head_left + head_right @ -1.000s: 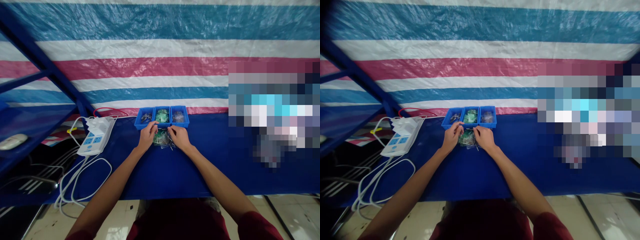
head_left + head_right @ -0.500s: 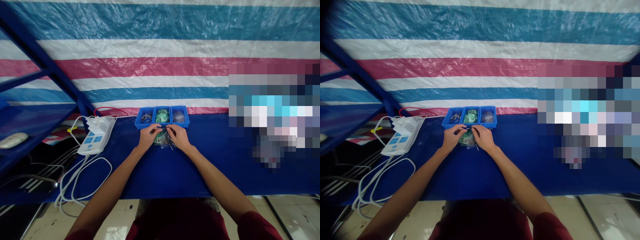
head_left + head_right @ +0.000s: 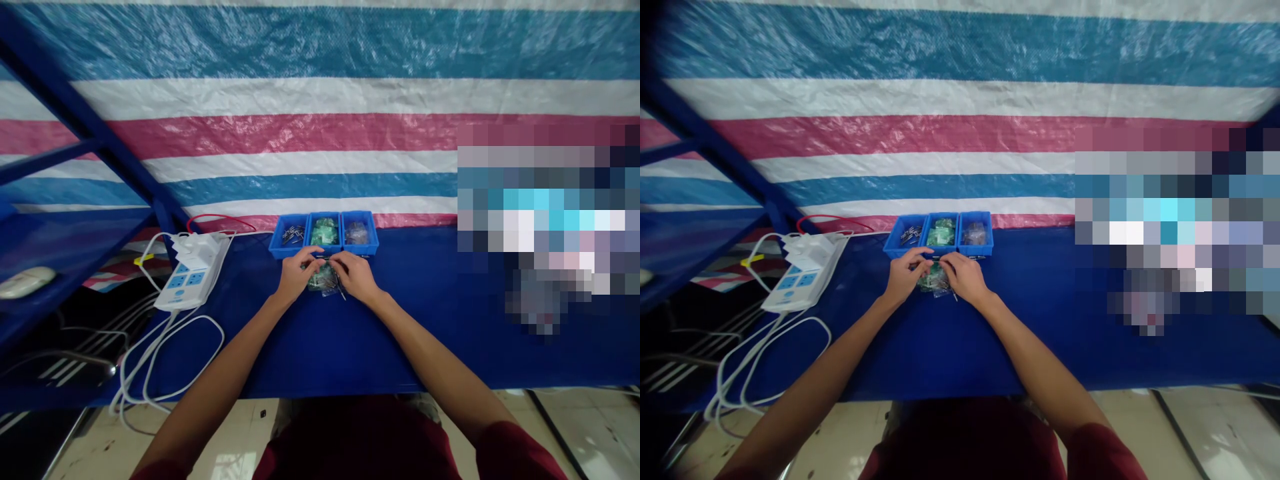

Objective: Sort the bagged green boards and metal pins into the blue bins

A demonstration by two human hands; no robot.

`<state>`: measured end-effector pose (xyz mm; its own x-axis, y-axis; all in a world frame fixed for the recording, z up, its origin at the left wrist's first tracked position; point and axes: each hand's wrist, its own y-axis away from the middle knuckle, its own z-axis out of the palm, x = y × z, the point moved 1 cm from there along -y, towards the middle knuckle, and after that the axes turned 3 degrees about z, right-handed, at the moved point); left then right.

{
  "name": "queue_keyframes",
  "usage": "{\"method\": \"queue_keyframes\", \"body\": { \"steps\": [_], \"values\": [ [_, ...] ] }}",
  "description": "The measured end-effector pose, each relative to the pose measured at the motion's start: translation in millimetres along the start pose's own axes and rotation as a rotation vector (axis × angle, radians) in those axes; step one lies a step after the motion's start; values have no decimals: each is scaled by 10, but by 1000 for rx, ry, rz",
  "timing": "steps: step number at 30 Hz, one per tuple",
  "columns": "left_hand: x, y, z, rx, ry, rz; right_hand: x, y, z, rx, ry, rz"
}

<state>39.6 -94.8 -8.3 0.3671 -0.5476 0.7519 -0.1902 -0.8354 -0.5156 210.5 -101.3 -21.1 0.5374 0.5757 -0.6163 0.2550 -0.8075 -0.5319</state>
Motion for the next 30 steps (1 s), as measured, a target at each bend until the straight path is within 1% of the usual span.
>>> {"method": "queue_keyframes", "body": {
  "steps": [3,6,8,14,20,25,30],
  "values": [
    [34,-10,-10,56,-69,41,9,1,1,46,-8,18],
    [67,-18,-20,85,-120,112,7,3,6,42,-2,41],
    [67,-19,-20,95,-106,123,7,4,7,45,3,60],
    [9,-14,7,77,-35,47,5,2,-1,87,-1,89],
    [13,-10,18,115,135,-22,23,24,50,26,0,78],
    [-6,-21,39,54,264,-55,38,34,67,12,24,86],
    [-12,-27,22,71,257,-55,13,27,44,44,80,102]
  ]
}}
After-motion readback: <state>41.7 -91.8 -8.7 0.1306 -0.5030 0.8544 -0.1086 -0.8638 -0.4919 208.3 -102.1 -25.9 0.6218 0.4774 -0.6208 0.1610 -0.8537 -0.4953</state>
